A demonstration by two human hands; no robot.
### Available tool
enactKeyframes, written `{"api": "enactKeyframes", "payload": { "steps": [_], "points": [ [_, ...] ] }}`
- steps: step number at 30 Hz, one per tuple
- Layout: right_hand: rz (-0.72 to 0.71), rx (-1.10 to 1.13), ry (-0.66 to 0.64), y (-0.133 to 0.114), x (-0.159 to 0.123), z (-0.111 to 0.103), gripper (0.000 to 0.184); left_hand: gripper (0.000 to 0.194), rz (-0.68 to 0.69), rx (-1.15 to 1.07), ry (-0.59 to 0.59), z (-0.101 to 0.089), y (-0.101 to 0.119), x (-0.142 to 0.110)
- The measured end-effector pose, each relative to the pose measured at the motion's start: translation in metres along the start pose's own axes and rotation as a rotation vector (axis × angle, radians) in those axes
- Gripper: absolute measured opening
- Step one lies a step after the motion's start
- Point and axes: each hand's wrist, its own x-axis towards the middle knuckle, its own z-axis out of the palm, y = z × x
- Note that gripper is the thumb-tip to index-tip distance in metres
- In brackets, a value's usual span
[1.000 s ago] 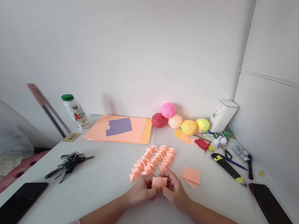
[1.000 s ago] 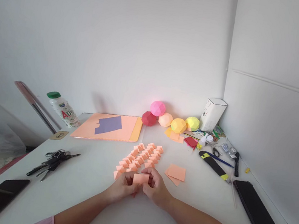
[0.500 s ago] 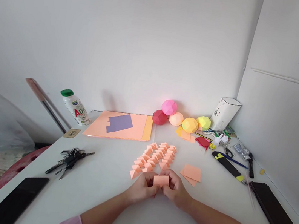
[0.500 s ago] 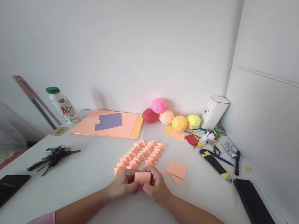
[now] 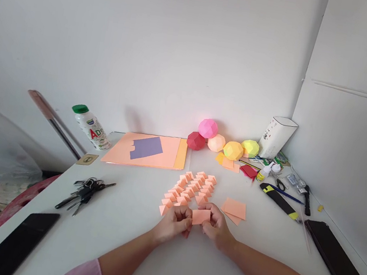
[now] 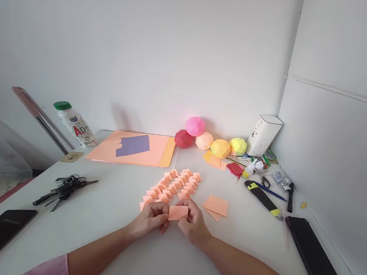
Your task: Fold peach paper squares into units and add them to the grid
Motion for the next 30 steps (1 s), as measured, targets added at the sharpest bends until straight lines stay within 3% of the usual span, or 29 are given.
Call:
{"api": "enactKeyframes", "payload": {
  "steps": [4,14,20,25,30],
  "points": [
    [0.0,0.002,0.051,-0.002,0.002,0.0,0.031,0.028,0.069,-0.074,0.006,0.001,-0.001,0.001],
    [-0.012,-0.003,0.075,-0.007,0.002,0.003,0.028,0.029,0.037,-0.045,0.043,0.006,-0.002,0.0],
    [-0.047,0.014,0.023,-0.007,0.001,0.005,0.025,0.018,-0.019,0.097,-0.012,0.009,0.004,-0.001],
    [-0.059,0.022,-0.046,-0.009,0.0,0.007,0.02,0.015,-0.043,0.107,0.025,0.009,0.003,-0.001],
    [-0.071,-0.006,-0.024,-0.006,0.0,0.005,0.021,0.009,-0.047,0.121,0.034,0.01,0.004,-0.001]
  ]
}}
